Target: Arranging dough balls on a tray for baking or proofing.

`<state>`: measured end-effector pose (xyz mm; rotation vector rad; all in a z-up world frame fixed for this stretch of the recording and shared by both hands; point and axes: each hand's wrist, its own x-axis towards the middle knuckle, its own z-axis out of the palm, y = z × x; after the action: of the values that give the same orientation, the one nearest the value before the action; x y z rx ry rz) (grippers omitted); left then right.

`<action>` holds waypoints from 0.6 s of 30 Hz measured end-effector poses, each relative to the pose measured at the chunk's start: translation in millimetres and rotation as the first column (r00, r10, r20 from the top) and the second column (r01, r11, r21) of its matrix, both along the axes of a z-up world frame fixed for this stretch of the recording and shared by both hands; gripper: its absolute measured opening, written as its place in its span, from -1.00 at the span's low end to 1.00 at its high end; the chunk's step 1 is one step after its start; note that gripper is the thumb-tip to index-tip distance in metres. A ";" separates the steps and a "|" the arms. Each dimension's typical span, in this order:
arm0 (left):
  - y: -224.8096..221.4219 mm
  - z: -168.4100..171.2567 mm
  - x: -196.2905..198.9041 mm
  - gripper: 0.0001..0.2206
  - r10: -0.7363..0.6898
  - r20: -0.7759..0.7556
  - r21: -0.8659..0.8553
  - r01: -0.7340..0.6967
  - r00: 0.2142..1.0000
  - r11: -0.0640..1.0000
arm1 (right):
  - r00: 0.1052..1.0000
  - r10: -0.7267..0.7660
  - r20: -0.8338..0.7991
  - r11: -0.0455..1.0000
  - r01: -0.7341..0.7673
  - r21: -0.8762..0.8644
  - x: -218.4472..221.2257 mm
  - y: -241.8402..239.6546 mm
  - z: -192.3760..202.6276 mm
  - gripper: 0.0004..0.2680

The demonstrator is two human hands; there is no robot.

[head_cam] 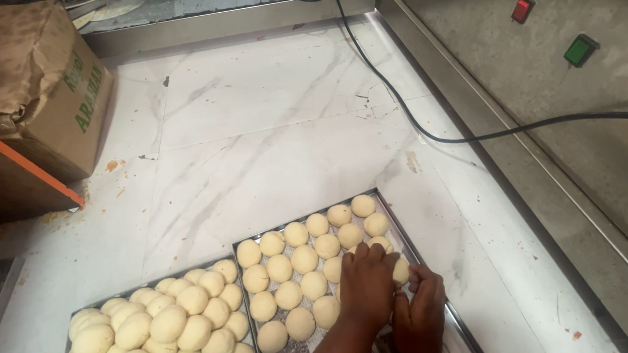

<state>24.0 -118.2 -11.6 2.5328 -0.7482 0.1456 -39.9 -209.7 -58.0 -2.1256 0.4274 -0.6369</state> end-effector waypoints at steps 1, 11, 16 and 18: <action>-1.4 -1.2 -1.6 -0.60 -0.001 -0.001 0.000 0.001 1.000 1.000 | 1.000 -0.001 -0.001 1.000 0.001 0.000 -0.3 0.2 0.2 -0.65; -7.9 2.4 -6.2 -0.72 0.108 -0.075 0.080 -0.102 0.991 0.992 | 0.999 0.031 0.043 1.000 -0.031 -0.003 -2.4 5.2 11.2 -0.73; -0.3 -4.2 -6.4 -0.65 0.086 -0.033 0.053 -0.084 0.996 0.995 | 0.998 0.055 0.035 0.998 -0.054 -0.044 -5.0 8.5 19.7 -0.74; 2.1 -11.1 -6.7 -0.60 0.034 0.037 0.070 -0.037 0.999 0.997 | 0.997 0.074 0.036 0.996 -0.072 -0.043 -5.3 8.8 22.5 -0.67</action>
<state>17.3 -116.1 -22.7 2.6182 -0.7345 0.1802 -45.2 -200.9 -35.5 -2.1546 0.3168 -0.6481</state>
